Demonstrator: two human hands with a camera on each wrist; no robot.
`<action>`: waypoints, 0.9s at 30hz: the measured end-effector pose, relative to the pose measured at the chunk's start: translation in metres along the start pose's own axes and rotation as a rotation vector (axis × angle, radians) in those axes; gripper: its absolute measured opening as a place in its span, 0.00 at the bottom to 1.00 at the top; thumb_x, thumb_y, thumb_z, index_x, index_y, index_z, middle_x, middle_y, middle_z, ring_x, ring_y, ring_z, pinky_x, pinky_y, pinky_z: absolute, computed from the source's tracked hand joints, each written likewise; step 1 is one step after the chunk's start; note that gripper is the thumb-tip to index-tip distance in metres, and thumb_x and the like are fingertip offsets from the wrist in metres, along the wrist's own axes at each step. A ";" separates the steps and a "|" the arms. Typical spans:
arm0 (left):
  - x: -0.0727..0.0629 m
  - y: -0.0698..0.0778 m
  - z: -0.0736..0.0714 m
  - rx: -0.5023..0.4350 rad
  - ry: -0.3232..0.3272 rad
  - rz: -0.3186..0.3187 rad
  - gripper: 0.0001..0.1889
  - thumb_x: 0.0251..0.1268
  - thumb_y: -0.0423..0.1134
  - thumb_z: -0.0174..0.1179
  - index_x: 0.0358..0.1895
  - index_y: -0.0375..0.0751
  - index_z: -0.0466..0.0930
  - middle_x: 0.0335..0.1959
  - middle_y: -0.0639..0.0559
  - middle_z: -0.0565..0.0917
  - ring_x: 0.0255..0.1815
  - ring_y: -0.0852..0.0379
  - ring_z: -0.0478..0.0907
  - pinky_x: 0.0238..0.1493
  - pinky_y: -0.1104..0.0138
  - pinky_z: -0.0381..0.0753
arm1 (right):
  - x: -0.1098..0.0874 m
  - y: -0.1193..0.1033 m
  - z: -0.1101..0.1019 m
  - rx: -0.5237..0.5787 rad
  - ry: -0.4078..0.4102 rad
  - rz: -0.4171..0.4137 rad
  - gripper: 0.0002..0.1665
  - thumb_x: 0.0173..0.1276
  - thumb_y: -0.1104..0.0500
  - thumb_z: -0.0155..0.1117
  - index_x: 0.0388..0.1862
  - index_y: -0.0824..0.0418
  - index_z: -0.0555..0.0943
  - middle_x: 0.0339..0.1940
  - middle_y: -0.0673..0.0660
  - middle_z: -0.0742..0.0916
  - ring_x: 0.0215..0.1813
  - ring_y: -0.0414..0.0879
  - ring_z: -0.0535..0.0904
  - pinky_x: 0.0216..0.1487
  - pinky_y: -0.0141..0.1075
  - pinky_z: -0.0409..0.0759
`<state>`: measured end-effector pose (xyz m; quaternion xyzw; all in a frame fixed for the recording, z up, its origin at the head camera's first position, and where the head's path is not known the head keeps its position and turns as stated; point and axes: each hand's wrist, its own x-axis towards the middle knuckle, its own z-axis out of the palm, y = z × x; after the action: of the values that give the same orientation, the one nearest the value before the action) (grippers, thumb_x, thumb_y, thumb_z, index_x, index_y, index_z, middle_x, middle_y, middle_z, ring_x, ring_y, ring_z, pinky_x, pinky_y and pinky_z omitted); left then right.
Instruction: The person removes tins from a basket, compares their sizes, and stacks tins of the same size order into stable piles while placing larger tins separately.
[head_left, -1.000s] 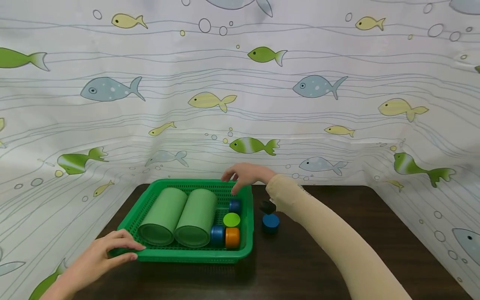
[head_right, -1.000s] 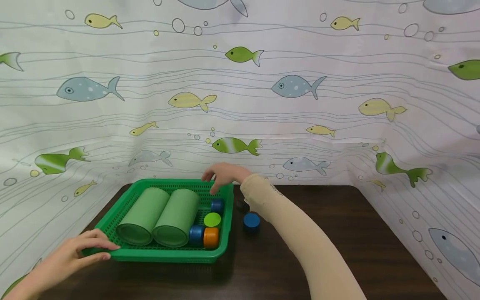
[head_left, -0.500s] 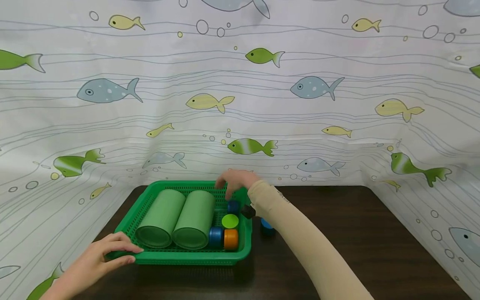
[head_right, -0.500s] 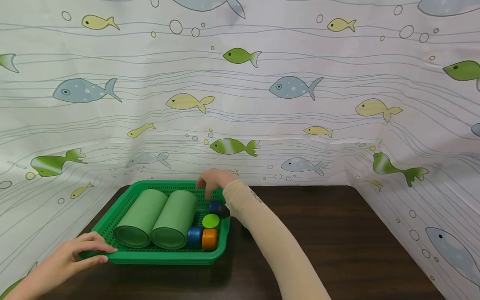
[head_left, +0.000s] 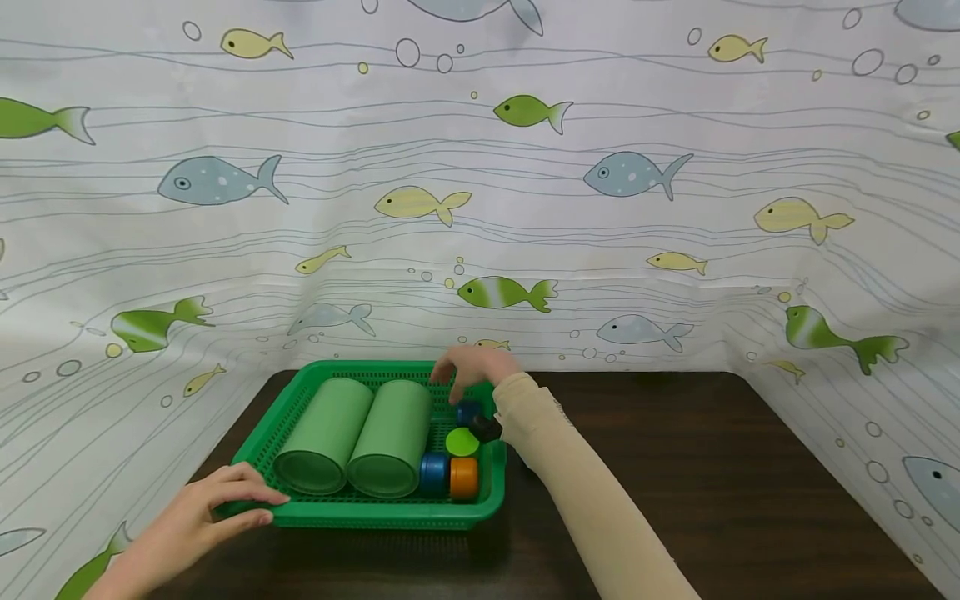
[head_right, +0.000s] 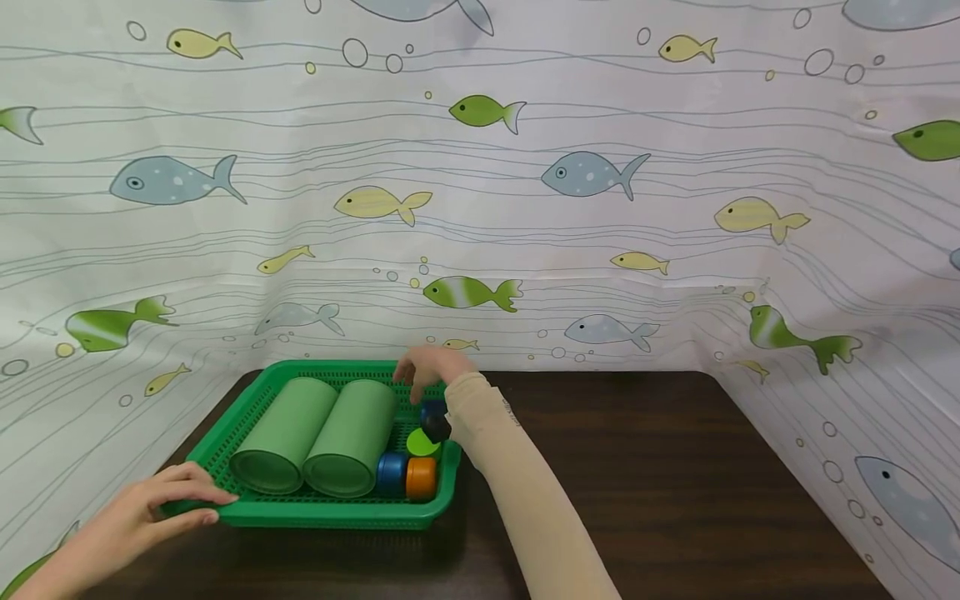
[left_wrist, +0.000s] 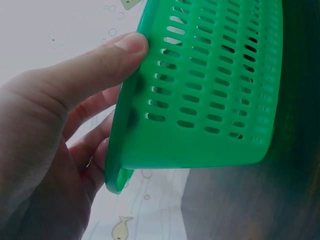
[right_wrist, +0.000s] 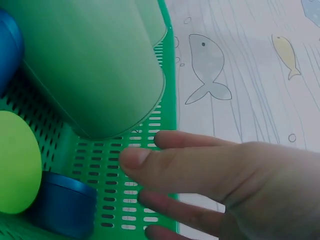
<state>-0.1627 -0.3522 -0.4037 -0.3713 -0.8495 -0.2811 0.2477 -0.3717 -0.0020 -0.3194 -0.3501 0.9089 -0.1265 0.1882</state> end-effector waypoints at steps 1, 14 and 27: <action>0.000 0.000 0.000 0.010 -0.002 0.002 0.28 0.36 0.22 0.74 0.45 0.53 0.87 0.37 0.67 0.78 0.41 0.74 0.72 0.39 0.82 0.70 | 0.000 0.000 0.001 -0.001 0.006 0.009 0.30 0.66 0.62 0.70 0.66 0.52 0.77 0.64 0.54 0.81 0.67 0.49 0.75 0.64 0.41 0.76; 0.001 0.003 0.000 0.000 -0.001 -0.033 0.27 0.38 0.21 0.74 0.44 0.53 0.87 0.37 0.66 0.78 0.40 0.74 0.72 0.39 0.83 0.70 | 0.004 -0.006 0.017 -0.096 -0.004 0.118 0.31 0.63 0.65 0.71 0.65 0.52 0.78 0.63 0.54 0.83 0.64 0.50 0.78 0.60 0.41 0.80; 0.002 0.002 -0.001 -0.017 -0.009 -0.025 0.26 0.39 0.21 0.73 0.45 0.52 0.87 0.38 0.66 0.78 0.40 0.74 0.72 0.38 0.81 0.70 | 0.005 -0.010 0.019 -0.202 -0.046 0.202 0.29 0.63 0.67 0.71 0.63 0.49 0.80 0.62 0.53 0.82 0.60 0.50 0.79 0.55 0.41 0.82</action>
<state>-0.1618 -0.3506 -0.4008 -0.3641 -0.8527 -0.2899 0.2373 -0.3616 -0.0144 -0.3342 -0.2767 0.9430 -0.0068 0.1846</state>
